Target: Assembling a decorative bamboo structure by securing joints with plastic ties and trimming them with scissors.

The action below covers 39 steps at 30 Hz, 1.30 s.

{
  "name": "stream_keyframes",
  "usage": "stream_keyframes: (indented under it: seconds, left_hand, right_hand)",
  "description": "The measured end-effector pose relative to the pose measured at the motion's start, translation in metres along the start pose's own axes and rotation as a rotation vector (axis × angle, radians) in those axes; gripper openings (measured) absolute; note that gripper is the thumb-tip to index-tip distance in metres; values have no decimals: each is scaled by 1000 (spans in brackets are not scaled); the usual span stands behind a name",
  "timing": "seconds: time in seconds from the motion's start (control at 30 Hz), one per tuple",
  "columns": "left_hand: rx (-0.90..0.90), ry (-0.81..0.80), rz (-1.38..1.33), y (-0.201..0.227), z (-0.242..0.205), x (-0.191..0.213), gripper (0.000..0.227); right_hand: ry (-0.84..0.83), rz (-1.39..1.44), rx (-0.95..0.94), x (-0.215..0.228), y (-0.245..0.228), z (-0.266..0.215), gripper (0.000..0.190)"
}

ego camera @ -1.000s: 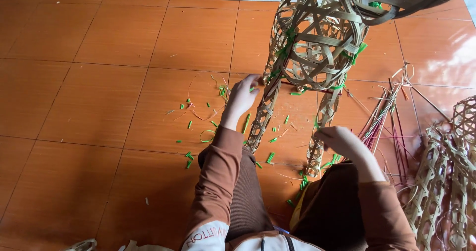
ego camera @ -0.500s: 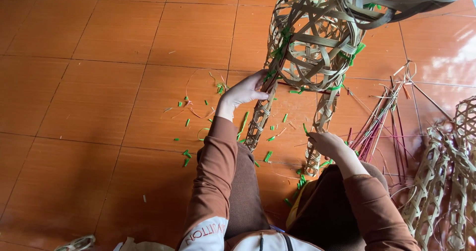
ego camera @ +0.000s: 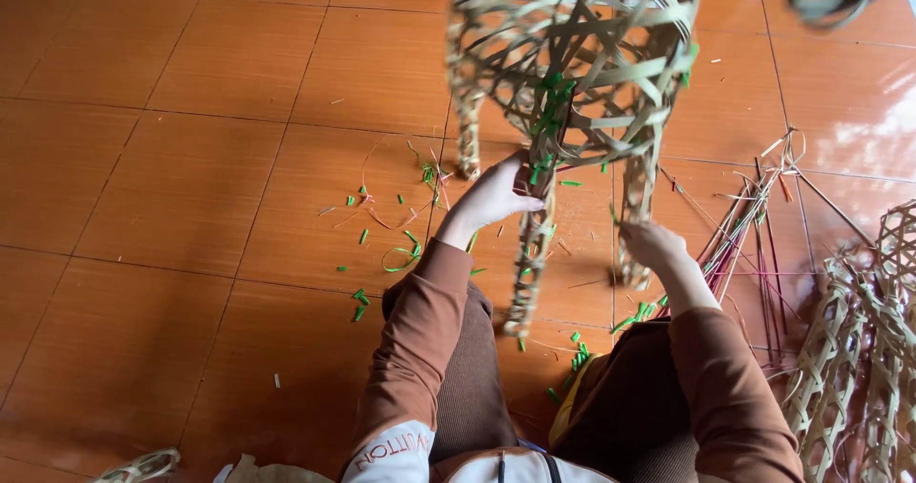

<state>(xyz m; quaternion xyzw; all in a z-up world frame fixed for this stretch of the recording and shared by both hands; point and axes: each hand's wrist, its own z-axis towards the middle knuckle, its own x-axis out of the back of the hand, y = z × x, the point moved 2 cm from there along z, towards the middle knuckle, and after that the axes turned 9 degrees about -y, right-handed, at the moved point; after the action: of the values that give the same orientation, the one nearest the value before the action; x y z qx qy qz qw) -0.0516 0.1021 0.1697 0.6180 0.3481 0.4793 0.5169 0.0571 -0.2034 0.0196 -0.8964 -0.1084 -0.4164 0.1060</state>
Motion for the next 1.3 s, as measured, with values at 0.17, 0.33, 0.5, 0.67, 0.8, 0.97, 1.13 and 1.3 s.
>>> stream_keyframes:
  seconds: [0.17,0.33,0.5,0.67,0.8,0.97,1.13,1.3]
  left_hand:
    - [-39,216,111,0,13,-40,65]
    - [-87,338,142,-10,26,-53,65]
    - [-104,374,185,2,33,-62,53]
    - [-115,383,237,0,42,-71,50]
    - [-122,400,283,15,34,-78,49]
    - [-121,374,306,16,34,-77,51]
    - [-107,335,345,5,35,-72,47]
    - [-115,367,498,-15,41,-71,44]
  right_hand:
    - [282,127,-25,38,-10,-10,38]
    - [343,326,-33,49,-17,-46,45]
    - [503,718,223,57,-8,-87,35]
    - [449,672,311,58,-56,-134,29]
    - [272,508,240,47,-90,-133,63]
    - [324,496,100,27,-87,-96,62]
    - [276,544,58,21,-85,-81,59]
    - [227,523,60,30,-97,-101,66]
